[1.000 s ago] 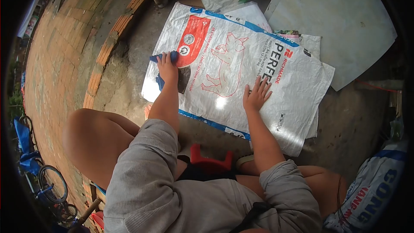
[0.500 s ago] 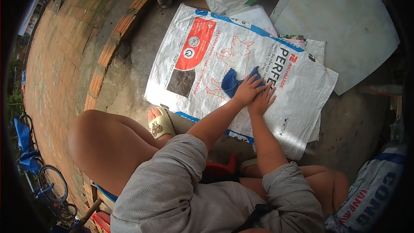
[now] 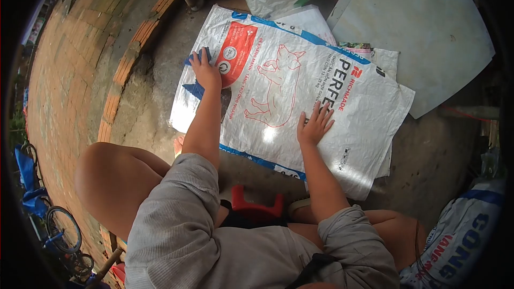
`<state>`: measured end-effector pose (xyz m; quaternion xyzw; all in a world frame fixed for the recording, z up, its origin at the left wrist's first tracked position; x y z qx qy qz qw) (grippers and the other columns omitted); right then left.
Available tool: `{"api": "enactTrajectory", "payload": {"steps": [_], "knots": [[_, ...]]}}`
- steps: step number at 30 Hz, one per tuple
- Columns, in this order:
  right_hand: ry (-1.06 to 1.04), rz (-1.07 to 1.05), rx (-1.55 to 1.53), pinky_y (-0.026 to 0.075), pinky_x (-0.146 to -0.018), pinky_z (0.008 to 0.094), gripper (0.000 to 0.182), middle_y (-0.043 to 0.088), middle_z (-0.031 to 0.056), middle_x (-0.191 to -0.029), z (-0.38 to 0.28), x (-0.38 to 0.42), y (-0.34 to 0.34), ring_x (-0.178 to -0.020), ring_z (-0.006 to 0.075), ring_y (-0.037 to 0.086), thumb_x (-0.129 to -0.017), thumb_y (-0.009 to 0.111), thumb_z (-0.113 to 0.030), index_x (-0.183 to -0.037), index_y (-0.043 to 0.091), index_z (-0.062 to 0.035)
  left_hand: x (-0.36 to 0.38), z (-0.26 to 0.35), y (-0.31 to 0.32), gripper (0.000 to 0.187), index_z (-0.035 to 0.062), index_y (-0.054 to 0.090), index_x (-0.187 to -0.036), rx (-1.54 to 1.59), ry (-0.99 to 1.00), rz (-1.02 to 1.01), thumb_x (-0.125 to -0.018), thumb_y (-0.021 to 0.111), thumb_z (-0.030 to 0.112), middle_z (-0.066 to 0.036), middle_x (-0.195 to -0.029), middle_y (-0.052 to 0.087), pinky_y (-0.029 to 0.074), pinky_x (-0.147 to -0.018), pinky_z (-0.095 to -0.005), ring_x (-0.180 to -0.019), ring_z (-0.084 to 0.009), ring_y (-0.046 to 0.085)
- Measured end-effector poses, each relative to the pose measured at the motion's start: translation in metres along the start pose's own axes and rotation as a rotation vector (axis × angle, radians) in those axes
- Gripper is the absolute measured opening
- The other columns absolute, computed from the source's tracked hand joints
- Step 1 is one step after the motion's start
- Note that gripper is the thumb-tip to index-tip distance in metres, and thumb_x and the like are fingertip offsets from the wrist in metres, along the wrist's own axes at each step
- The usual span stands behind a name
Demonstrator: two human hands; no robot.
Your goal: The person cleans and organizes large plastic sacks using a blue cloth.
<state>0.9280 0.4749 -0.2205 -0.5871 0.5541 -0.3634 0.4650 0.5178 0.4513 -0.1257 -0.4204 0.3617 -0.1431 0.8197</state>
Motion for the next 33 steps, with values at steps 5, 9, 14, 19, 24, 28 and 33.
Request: {"api": "enactTrajectory", "payload": {"steps": [5,9,14,19,24,28,33], "knots": [[0.008,0.001,-0.010,0.006,-0.115,0.0572,0.070,0.015,0.0163,-0.160,0.000,0.001,-0.001,-0.146,0.0402,0.012,-0.091,0.048,-0.044,-0.151,0.029,-0.0127,0.110,0.196,0.035,0.066,0.0227,0.051,-0.137,0.346,0.526,-0.419,-0.078,0.058,-0.006,-0.015,-0.149,0.039,0.036,-0.110,-0.0453,-0.137,-0.0398,0.036],[0.054,-0.220,0.106,0.006,-0.115,0.0571,0.070,0.015,0.0161,-0.159,0.003,0.000,0.008,-0.146,0.0394,0.012,-0.091,0.049,-0.043,-0.151,0.030,-0.0124,0.230,0.254,0.066,0.057,0.0290,0.048,-0.139,0.384,0.976,-0.743,-0.085,0.057,0.013,-0.002,-0.149,0.042,0.027,-0.115,-0.0491,-0.141,-0.0309,0.033],[0.026,-0.060,-0.001,0.006,-0.115,0.0570,0.070,0.016,0.0150,-0.160,0.003,-0.002,0.004,-0.146,0.0391,0.012,-0.090,0.049,-0.044,-0.150,0.031,-0.0129,0.180,0.229,0.091,0.060,0.0302,0.046,-0.140,0.256,0.970,-0.730,-0.083,0.058,0.014,0.003,-0.149,0.042,0.024,-0.116,-0.0499,-0.141,-0.0223,0.034],[0.032,-0.045,-0.021,0.005,-0.115,0.0566,0.070,0.016,0.0136,-0.160,0.002,-0.003,0.001,-0.146,0.0382,0.011,-0.090,0.050,-0.044,-0.151,0.030,-0.0139,0.046,0.137,0.109,0.067,0.0317,0.040,-0.145,-0.008,0.587,-0.583,-0.084,0.058,0.010,0.002,-0.152,0.037,0.023,-0.117,-0.0484,-0.142,-0.0262,0.030],[0.042,-0.071,-0.042,0.005,-0.115,0.0566,0.070,0.016,0.0140,-0.160,0.003,-0.005,0.001,-0.147,0.0386,0.011,-0.090,0.047,-0.044,-0.151,0.030,-0.0139,-0.064,-0.028,0.096,0.058,0.0228,0.050,-0.140,-0.178,0.137,-0.313,-0.084,0.054,0.007,-0.010,-0.148,0.043,0.031,-0.112,-0.0466,-0.137,-0.0383,0.036],[0.042,-0.060,-0.048,0.005,-0.115,0.0564,0.070,0.016,0.0140,-0.160,0.003,-0.005,0.001,-0.146,0.0386,0.011,-0.090,0.047,-0.044,-0.151,0.030,-0.0138,-0.067,-0.019,0.064,0.061,0.0199,0.050,-0.139,-0.086,0.094,-0.205,-0.082,0.051,-0.002,-0.015,-0.147,0.042,0.036,-0.110,-0.0429,-0.134,-0.0408,0.039],[0.035,-0.030,-0.034,0.004,-0.115,0.0564,0.071,0.016,0.0126,-0.160,0.003,-0.003,0.001,-0.147,0.0369,0.010,-0.089,0.050,-0.043,-0.151,0.030,-0.0149,0.052,0.155,0.052,0.070,0.0165,0.051,-0.137,0.324,0.362,-0.296,-0.074,0.051,-0.013,-0.013,-0.145,0.044,0.038,-0.108,-0.0428,-0.134,-0.0366,0.041]]}}
Point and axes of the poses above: each hand's wrist, its own x-axis away from the middle knuckle, its own y-axis out of the palm, z = x × y, the point moved 8 cm from there along -x, towards the middle knuckle
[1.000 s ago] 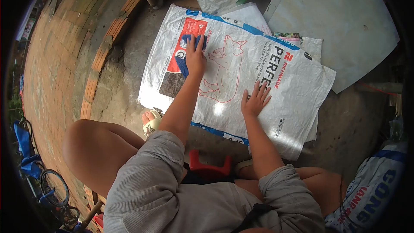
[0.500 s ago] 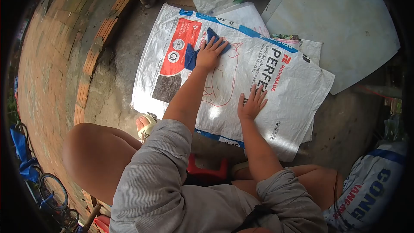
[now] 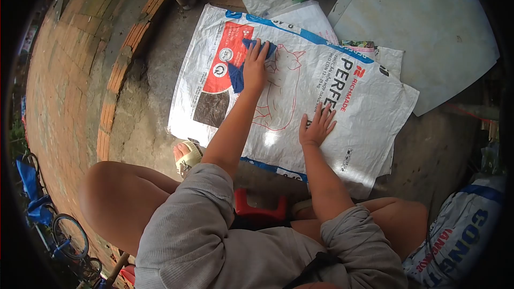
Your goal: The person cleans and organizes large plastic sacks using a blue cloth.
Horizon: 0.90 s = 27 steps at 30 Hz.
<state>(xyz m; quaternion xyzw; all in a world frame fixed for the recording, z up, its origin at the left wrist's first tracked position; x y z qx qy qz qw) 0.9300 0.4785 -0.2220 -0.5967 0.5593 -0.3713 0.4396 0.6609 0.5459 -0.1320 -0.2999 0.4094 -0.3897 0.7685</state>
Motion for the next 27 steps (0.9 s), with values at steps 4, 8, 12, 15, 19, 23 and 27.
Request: {"api": "enactTrajectory", "payload": {"steps": [4,8,12,15,19,23,27], "knots": [[0.079,-0.274,0.225,0.005,-0.116,0.0558,0.072,0.019,0.0132,-0.159,0.001,0.000,0.009,-0.147,0.0356,0.010,-0.087,0.052,-0.042,-0.150,0.031,-0.0133,0.124,0.137,0.086,0.065,0.0226,0.048,-0.140,0.174,0.519,-0.443,-0.079,0.058,0.002,-0.006,-0.146,0.044,0.034,-0.112,-0.0465,-0.135,-0.0325,0.040],[-0.017,0.018,0.054,0.006,-0.115,0.0560,0.069,0.016,0.0137,-0.160,-0.003,0.002,-0.001,-0.147,0.0368,0.012,-0.091,0.048,-0.042,-0.151,0.028,-0.0145,0.119,0.094,0.070,0.068,0.0299,0.043,-0.143,0.138,0.134,-0.485,-0.080,0.066,0.017,-0.001,-0.150,0.040,0.026,-0.115,-0.0502,-0.139,-0.0252,0.036],[-0.031,-0.001,0.088,0.006,-0.115,0.0576,0.067,0.014,0.0149,-0.160,-0.001,0.003,0.005,-0.146,0.0397,0.011,-0.095,0.042,-0.044,-0.153,0.024,-0.0144,0.084,-0.019,-0.008,0.060,0.0292,0.048,-0.139,-0.261,0.082,-0.315,-0.083,0.061,0.012,-0.003,-0.148,0.043,0.023,-0.116,-0.0500,-0.138,-0.0251,0.038],[-0.027,-0.024,0.053,0.005,-0.115,0.0576,0.068,0.012,0.0161,-0.160,0.001,0.004,0.007,-0.146,0.0405,0.009,-0.096,0.040,-0.045,-0.153,0.021,-0.0136,0.080,-0.133,-0.084,0.054,0.0253,0.053,-0.136,-0.489,-0.231,-0.156,-0.085,0.056,0.008,-0.005,-0.147,0.044,0.024,-0.115,-0.0503,-0.138,-0.0304,0.037],[0.006,-0.081,0.063,0.003,-0.115,0.0573,0.070,0.009,0.0167,-0.160,0.003,0.002,0.013,-0.146,0.0413,0.007,-0.096,0.039,-0.046,-0.154,0.018,-0.0129,0.104,-0.209,-0.205,0.049,0.0065,0.061,-0.124,-0.253,-0.528,0.606,-0.078,0.047,-0.005,-0.020,-0.127,0.058,0.043,-0.101,-0.0429,-0.119,-0.0365,0.054],[0.029,-0.132,0.087,0.002,-0.116,0.0568,0.070,0.007,0.0155,-0.161,0.003,-0.001,0.013,-0.146,0.0406,0.007,-0.097,0.039,-0.046,-0.154,0.017,-0.0141,0.098,-0.148,-0.214,0.053,0.0043,0.056,-0.129,-0.144,-0.478,0.790,-0.079,0.045,-0.008,-0.019,-0.119,0.059,0.043,-0.100,-0.0399,-0.113,-0.0355,0.056],[0.060,-0.247,0.049,0.008,-0.116,0.0566,0.067,0.010,0.0136,-0.161,0.005,-0.002,0.004,-0.147,0.0372,0.010,-0.096,0.042,-0.045,-0.154,0.022,-0.0171,0.084,0.008,-0.099,0.058,0.0130,0.053,-0.134,-0.026,-0.059,0.157,-0.079,0.053,-0.008,-0.015,-0.124,0.057,0.046,-0.091,-0.0411,-0.107,-0.0339,0.056]]}}
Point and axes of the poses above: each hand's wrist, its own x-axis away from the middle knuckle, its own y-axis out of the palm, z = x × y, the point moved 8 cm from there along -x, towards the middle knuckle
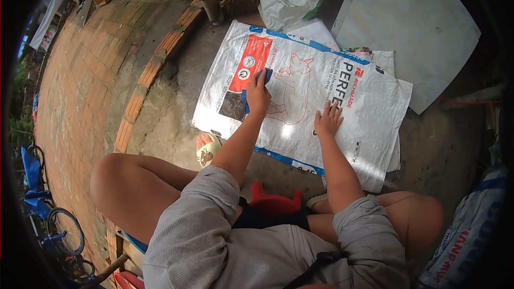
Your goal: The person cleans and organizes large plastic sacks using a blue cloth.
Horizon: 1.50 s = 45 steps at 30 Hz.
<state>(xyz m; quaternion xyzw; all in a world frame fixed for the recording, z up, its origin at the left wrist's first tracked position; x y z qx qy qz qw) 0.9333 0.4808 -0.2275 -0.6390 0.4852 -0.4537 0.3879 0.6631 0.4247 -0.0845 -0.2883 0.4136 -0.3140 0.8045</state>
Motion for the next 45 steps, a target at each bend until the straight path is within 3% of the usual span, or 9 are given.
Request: {"api": "enactTrajectory", "payload": {"steps": [4,11,19,24,29,33,36,42,45], "knots": [[0.068,-0.091,0.050,0.009,-0.116,0.0565,0.065,0.015,0.0115,-0.160,-0.009,0.050,-0.035,-0.147,0.0321,0.012,-0.094,0.047,-0.034,-0.153,0.024,-0.0179,0.118,0.118,0.083,0.056,0.0265,0.050,-0.137,-0.062,0.468,-0.723,-0.082,0.061,0.018,-0.008,-0.141,0.048,0.041,-0.099,-0.0527,-0.119,-0.0328,0.051],[-0.080,0.008,0.057,0.005,-0.115,0.0598,0.065,0.008,0.0117,-0.161,0.013,0.056,0.021,-0.148,0.0357,0.005,-0.098,0.038,-0.037,-0.155,0.014,-0.0176,0.148,0.056,0.054,0.065,0.0330,0.042,-0.142,-0.139,0.541,-0.737,-0.082,0.064,0.034,0.000,-0.148,0.042,0.023,-0.110,-0.0634,-0.140,-0.0299,0.033],[-0.055,-0.135,-0.049,0.001,-0.115,0.0603,0.066,0.002,0.0114,-0.162,0.016,0.049,0.028,-0.148,0.0367,0.000,-0.099,0.033,-0.043,-0.155,0.010,-0.0181,0.050,-0.150,-0.045,0.053,0.0290,0.049,-0.138,-0.549,-0.182,-0.374,-0.087,0.055,0.014,-0.003,-0.148,0.043,0.031,-0.108,-0.0570,-0.138,-0.0324,0.037],[-0.039,-0.152,0.002,0.004,-0.115,0.0598,0.068,0.005,0.0142,-0.161,0.009,0.051,0.021,-0.147,0.0375,0.003,-0.098,0.036,-0.045,-0.154,0.012,-0.0143,0.004,-0.197,-0.120,0.056,0.0276,0.053,-0.135,-0.365,-0.537,0.102,-0.083,0.052,0.007,-0.019,-0.135,0.051,0.050,-0.090,-0.0467,-0.105,-0.0409,0.061],[-0.605,0.142,-0.147,0.027,-0.110,0.0528,0.063,0.039,0.0173,-0.146,-0.036,0.089,-0.020,-0.134,0.0388,0.036,-0.090,0.055,-0.051,-0.136,0.048,-0.0072,-0.037,-0.087,-0.046,0.044,0.0316,0.060,-0.124,-0.281,0.036,-0.450,-0.086,0.055,0.009,-0.012,-0.125,0.057,0.054,-0.078,-0.0440,-0.095,-0.0353,0.065],[-1.252,-0.185,-0.116,0.030,-0.110,0.0437,0.068,0.045,0.0116,-0.143,-0.048,0.155,-0.024,-0.132,0.0297,0.041,-0.084,0.061,-0.054,-0.135,0.049,-0.0095,0.022,0.003,0.022,0.022,0.0225,0.066,-0.104,-0.171,0.527,-0.849,-0.083,0.061,0.016,-0.006,-0.116,0.059,0.054,-0.075,-0.0429,-0.096,-0.0318,0.064],[-1.181,-0.076,-0.127,0.034,-0.107,0.0450,0.063,0.051,0.0108,-0.136,-0.033,0.155,-0.024,-0.126,0.0304,0.046,-0.082,0.063,-0.052,-0.127,0.055,-0.0101,0.093,0.048,0.032,0.013,0.0179,0.064,-0.092,-0.130,0.918,-0.941,-0.081,0.065,0.025,-0.004,-0.108,0.058,0.054,-0.070,-0.0422,-0.095,-0.0290,0.061],[-0.813,-0.370,-0.213,0.038,-0.099,0.0480,0.052,0.053,0.0135,-0.131,-0.038,0.109,-0.009,-0.122,0.0310,0.047,-0.075,0.072,-0.046,-0.107,0.066,-0.0054,0.141,0.040,0.018,0.039,0.0144,0.061,-0.096,-0.030,0.840,-0.905,-0.079,0.066,0.050,-0.008,-0.112,0.052,0.052,-0.072,-0.0417,-0.102,-0.0298,0.055],[-0.984,-0.345,0.084,0.030,-0.108,0.0514,0.080,0.042,0.0183,-0.141,-0.038,0.147,-0.021,-0.136,0.0370,0.033,-0.069,0.076,-0.049,-0.131,0.050,-0.0061,0.148,0.036,0.029,0.049,0.0148,0.060,-0.103,-0.114,0.842,-1.005,-0.076,0.066,0.055,-0.009,-0.117,0.051,0.052,-0.075,-0.0417,-0.107,-0.0308,0.053]]}}
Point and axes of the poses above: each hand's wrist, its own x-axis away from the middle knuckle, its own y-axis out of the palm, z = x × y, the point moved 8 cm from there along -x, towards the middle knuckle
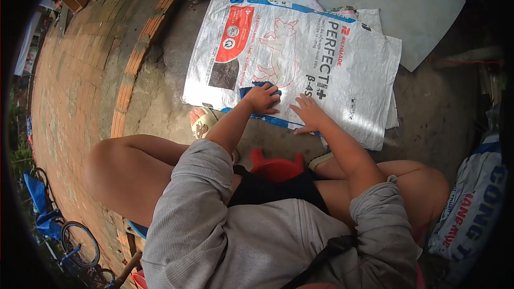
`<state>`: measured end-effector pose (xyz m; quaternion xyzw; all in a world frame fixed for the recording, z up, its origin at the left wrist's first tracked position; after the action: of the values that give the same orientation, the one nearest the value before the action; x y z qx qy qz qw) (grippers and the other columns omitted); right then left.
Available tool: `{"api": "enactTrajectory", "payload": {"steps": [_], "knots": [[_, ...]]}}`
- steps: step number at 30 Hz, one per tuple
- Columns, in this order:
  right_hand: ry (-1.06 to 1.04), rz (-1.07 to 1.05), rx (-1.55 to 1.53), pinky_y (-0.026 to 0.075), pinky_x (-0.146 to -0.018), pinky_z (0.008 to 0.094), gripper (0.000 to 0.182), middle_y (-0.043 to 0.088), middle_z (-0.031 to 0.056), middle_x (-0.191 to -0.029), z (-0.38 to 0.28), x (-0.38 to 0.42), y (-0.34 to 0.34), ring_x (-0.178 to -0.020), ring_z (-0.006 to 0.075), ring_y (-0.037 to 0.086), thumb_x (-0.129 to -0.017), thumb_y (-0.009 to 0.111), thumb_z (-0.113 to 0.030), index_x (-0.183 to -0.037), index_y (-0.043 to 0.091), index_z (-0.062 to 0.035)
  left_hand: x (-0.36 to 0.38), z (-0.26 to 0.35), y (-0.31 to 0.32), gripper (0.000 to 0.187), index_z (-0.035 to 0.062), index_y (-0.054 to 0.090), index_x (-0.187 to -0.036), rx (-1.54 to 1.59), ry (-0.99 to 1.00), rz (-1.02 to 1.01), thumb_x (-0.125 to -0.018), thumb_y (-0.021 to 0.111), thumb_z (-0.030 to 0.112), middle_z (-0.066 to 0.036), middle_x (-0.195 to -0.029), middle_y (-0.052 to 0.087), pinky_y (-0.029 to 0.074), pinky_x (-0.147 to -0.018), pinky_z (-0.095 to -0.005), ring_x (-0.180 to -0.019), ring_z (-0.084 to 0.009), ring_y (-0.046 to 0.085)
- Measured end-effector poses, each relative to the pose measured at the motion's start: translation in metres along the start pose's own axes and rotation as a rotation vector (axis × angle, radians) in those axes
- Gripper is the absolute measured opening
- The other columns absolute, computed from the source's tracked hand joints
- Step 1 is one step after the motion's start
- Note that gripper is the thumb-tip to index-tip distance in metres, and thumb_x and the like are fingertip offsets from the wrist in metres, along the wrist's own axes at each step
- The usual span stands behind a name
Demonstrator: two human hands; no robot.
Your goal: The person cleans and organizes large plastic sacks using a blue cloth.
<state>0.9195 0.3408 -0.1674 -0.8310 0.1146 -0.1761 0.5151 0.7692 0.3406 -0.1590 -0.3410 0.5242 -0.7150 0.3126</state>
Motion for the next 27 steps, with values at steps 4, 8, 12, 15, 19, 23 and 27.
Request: {"api": "enactTrajectory", "payload": {"steps": [4,8,12,15,19,23,27], "knots": [[-0.003,-0.086,0.171,0.024,-0.113,0.0548,0.102,0.033,0.0194,-0.149,0.002,0.006,0.014,-0.142,0.0401,0.022,-0.063,0.081,-0.046,-0.147,0.033,-0.0126,0.004,0.013,0.000,0.066,0.0108,0.058,-0.109,-0.087,-0.019,0.004,-0.076,0.060,0.068,-0.011,-0.129,0.049,0.050,-0.081,-0.0429,-0.110,-0.0311,0.050],[-0.022,0.021,-0.024,0.040,-0.104,0.0456,0.063,0.053,0.0143,-0.134,0.024,-0.011,0.016,-0.130,0.0341,0.045,-0.072,0.070,-0.021,-0.133,0.055,-0.0201,0.007,0.031,0.005,0.076,0.0092,0.056,-0.119,-0.088,0.040,-0.043,-0.072,0.063,0.068,-0.010,-0.132,0.048,0.047,-0.083,-0.0405,-0.110,-0.0290,0.049],[0.207,-0.096,-0.060,0.051,-0.083,0.0440,0.040,0.068,0.0077,-0.106,0.033,-0.031,-0.026,-0.100,0.0291,0.064,-0.077,0.054,-0.010,-0.113,0.066,-0.0207,0.010,0.035,0.002,0.071,0.0113,0.055,-0.118,-0.163,0.069,-0.049,-0.066,0.076,0.054,-0.010,-0.130,0.049,0.048,-0.082,-0.0413,-0.109,-0.0287,0.050],[0.252,-0.007,-0.001,0.051,-0.082,0.0443,0.035,0.068,0.0084,-0.106,0.054,-0.040,-0.063,-0.100,0.0300,0.064,-0.080,0.055,-0.012,-0.112,0.066,-0.0193,0.003,0.015,-0.008,0.062,0.0143,0.055,-0.115,-0.179,-0.206,0.043,-0.066,0.077,0.045,-0.009,-0.126,0.050,0.050,-0.081,-0.0430,-0.110,-0.0303,0.051],[0.224,0.158,0.164,0.052,-0.076,0.0443,0.028,0.068,0.0093,-0.097,0.073,-0.043,-0.165,-0.097,0.0294,0.065,-0.083,0.057,-0.018,-0.110,0.065,-0.0185,-0.032,-0.049,-0.077,0.042,0.0190,0.061,-0.109,0.053,-0.453,0.257,-0.070,0.072,0.032,-0.008,-0.116,0.058,0.052,-0.082,-0.0470,-0.105,-0.0336,0.059],[0.192,0.267,0.229,0.052,-0.077,0.0441,0.026,0.067,0.0116,-0.098,0.087,-0.038,-0.285,-0.097,0.0306,0.065,-0.085,0.056,-0.018,-0.110,0.064,-0.0184,-0.075,-0.076,-0.202,0.050,0.0189,0.066,-0.112,0.085,-0.426,0.079,-0.071,0.070,0.048,-0.010,-0.111,0.065,0.051,-0.083,-0.0418,-0.102,-0.0303,0.063],[0.294,0.268,0.196,0.052,-0.074,0.0435,0.026,0.068,0.0119,-0.098,0.059,-0.007,-0.378,-0.096,0.0304,0.065,-0.088,0.053,-0.016,-0.111,0.063,-0.0189,-0.072,-0.052,-0.288,0.050,0.0083,0.065,-0.114,0.087,-0.345,-0.346,-0.074,0.071,0.038,-0.015,-0.101,0.068,0.050,-0.083,-0.0378,-0.094,-0.0296,0.066]]}}
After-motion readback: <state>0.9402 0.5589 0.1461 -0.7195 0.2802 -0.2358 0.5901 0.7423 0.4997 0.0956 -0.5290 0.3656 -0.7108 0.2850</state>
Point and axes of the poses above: each hand's wrist, its own x-axis away from the middle knuckle, its own y-axis out of the palm, z = x × y, the point moved 8 cm from there along -x, towards the middle knuckle
